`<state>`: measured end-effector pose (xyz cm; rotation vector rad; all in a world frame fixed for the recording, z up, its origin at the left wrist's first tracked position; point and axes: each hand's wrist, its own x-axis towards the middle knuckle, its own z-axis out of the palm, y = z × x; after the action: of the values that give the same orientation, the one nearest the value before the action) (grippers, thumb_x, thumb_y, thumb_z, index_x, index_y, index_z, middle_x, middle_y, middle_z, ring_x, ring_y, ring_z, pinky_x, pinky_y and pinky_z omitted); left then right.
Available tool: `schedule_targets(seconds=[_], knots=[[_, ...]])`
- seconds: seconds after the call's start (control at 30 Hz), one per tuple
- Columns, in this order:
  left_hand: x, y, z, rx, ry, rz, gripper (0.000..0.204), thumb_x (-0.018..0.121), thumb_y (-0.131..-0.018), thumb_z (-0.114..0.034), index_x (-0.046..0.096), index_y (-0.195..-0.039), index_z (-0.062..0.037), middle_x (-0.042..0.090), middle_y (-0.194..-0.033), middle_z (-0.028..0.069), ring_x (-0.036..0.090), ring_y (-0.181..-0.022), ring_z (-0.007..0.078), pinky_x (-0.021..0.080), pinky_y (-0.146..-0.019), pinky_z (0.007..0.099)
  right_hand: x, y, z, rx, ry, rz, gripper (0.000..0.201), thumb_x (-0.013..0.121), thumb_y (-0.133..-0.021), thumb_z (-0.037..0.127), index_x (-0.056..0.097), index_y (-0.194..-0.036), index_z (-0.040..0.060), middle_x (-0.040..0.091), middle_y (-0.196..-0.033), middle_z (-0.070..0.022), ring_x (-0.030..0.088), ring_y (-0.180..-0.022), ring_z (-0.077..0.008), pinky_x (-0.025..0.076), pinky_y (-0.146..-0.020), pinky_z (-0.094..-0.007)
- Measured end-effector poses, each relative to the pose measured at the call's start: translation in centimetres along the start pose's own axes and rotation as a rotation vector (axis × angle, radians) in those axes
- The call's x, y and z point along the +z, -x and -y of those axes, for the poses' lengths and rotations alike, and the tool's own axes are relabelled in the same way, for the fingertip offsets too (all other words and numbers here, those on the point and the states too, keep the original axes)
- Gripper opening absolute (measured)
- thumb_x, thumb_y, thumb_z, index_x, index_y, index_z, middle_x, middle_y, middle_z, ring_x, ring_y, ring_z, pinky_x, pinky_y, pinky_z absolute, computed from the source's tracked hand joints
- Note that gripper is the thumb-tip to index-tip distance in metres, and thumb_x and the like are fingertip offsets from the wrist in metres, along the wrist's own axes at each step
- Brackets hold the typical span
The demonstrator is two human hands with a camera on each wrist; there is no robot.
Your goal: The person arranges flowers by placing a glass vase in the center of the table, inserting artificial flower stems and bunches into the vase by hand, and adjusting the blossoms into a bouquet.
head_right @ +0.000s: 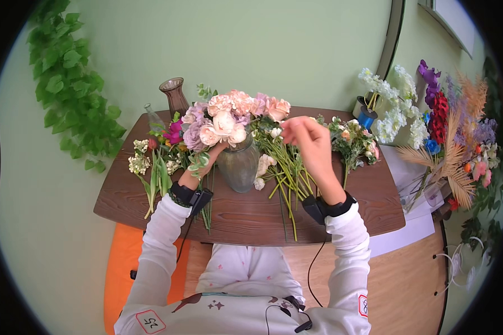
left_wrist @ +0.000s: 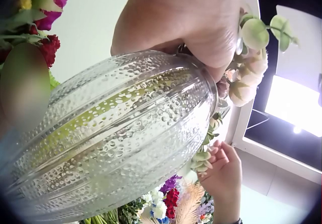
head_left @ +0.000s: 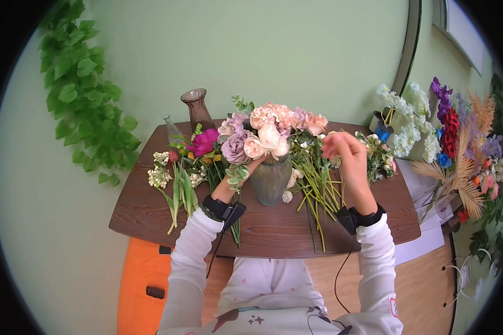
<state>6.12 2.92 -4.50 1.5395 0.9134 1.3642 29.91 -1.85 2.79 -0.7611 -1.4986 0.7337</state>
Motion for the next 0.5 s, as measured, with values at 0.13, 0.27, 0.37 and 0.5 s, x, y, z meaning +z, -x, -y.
schedule_targets(seconds=[0.13, 0.27, 0.37, 0.5], knots=[[-0.1, 0.1, -0.2, 0.067, -0.012, 0.023, 0.042, 0.062, -0.083, -0.016, 0.048, -0.121, -0.0034, 0.05, -0.121, 0.0053, 0.047, -0.11, 0.0157, 0.037, -0.093, 0.0301, -2.9, -0.7, -3.3, 0.093, 0.022, -0.103, 0.029, 0.045, -0.092, 0.023, 0.061, -0.083, 0.0006, 0.058, -0.067, -0.0018, 0.052, -0.056, -0.0061, 0.04, -0.051, -0.0191], [-0.5, -0.3, 0.8, 0.046, -0.012, 0.05, 0.044, 0.061, -0.084, -0.018, 0.046, -0.124, -0.0033, 0.049, -0.123, 0.0054, 0.045, -0.112, 0.0159, 0.035, -0.095, 0.0308, -4.6, -0.6, -6.8, 0.342, 0.177, -0.061, 0.022, 0.048, -0.089, 0.022, 0.058, -0.086, 0.0022, 0.056, -0.066, -0.0012, 0.052, -0.054, -0.0059, 0.041, -0.045, -0.0194], [-0.6, -0.5, 1.7, 0.034, 0.014, 0.062, 0.047, 0.061, -0.084, -0.017, 0.044, -0.126, -0.003, 0.047, -0.126, 0.0056, 0.043, -0.114, 0.0163, 0.033, -0.097, 0.0311, -6.3, -0.2, -11.1, 0.535, 0.337, 0.052, 0.017, 0.053, -0.084, 0.017, 0.053, -0.086, 0.0002, 0.058, -0.072, -0.0037, 0.056, -0.05, -0.0095, 0.044, -0.041, -0.0229], [-0.3, -0.1, 1.3, 0.123, 0.04, -0.019, 0.037, 0.064, -0.082, -0.019, 0.053, -0.115, -0.0035, 0.055, -0.113, 0.0053, 0.052, -0.102, 0.015, 0.041, -0.087, 0.0303, -6.1, 0.5, -13.1, 0.618, 0.451, 0.054, 0.019, 0.056, -0.082, 0.017, 0.052, -0.086, -0.0019, 0.057, -0.075, -0.0065, 0.058, -0.051, -0.0118, 0.046, -0.041, -0.0253]])
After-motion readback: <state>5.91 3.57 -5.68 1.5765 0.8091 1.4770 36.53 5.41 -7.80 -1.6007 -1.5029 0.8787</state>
